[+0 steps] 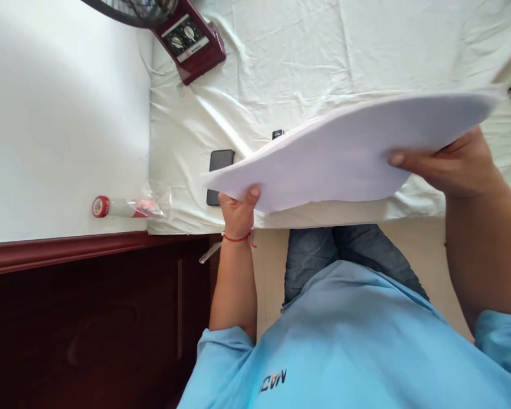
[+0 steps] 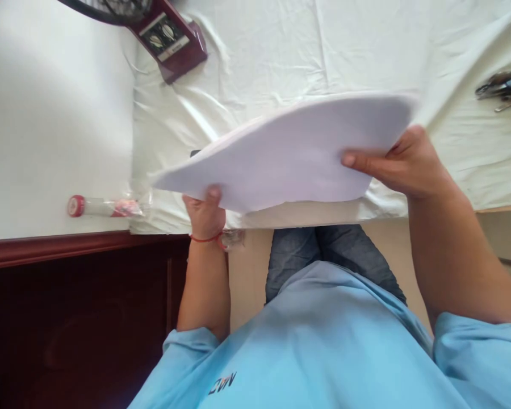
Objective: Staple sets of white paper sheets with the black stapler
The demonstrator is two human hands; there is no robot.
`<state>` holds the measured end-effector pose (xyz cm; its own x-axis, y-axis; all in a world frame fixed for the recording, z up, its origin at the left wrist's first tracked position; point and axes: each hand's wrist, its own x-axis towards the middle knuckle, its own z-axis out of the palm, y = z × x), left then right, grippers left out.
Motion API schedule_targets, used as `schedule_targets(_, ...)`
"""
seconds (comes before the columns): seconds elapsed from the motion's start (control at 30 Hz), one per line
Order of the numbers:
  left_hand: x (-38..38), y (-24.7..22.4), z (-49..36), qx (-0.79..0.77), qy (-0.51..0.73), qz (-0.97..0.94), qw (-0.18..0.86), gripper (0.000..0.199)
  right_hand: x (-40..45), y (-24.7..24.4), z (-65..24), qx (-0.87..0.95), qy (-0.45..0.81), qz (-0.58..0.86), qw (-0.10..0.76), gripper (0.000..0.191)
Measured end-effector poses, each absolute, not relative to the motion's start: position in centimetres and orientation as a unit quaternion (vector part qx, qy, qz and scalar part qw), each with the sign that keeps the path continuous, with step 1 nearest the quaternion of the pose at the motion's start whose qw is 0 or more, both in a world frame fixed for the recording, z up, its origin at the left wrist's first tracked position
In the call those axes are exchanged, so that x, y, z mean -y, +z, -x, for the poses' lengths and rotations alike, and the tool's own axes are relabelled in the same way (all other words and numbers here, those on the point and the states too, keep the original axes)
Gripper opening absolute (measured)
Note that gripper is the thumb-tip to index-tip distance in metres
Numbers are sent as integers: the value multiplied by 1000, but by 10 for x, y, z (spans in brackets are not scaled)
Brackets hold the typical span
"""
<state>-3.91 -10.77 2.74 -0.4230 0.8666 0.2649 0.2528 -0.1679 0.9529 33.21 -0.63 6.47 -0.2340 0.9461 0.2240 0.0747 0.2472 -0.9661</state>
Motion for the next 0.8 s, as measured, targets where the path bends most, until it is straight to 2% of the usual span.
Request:
schedule_targets(0.07,110,14,40,-611,543,-494,297,59,8,59,-336,644,488,412,420,48)
schedule_targets(0.13,111,4,39,-616,511,-503,325,61,10,53,-336,641,497,422,405,51)
schedule_targets(0.33,112,0,44,-621,525,-484,323,54,9,59,-328,619,483,463,412,52)
schedule_targets(0.5,107,2,44,-605,514,-505,340,64,4,57,-330,619,486,444,428,61)
schedule_targets(0.7,113,8,19,-617,462,-514,376,64,2,49,-324,591,438,468,490,51)
schedule_targets(0.8,123,6,17,-629,464,-483,394,60,4,54,-325,566,466,505,456,55)
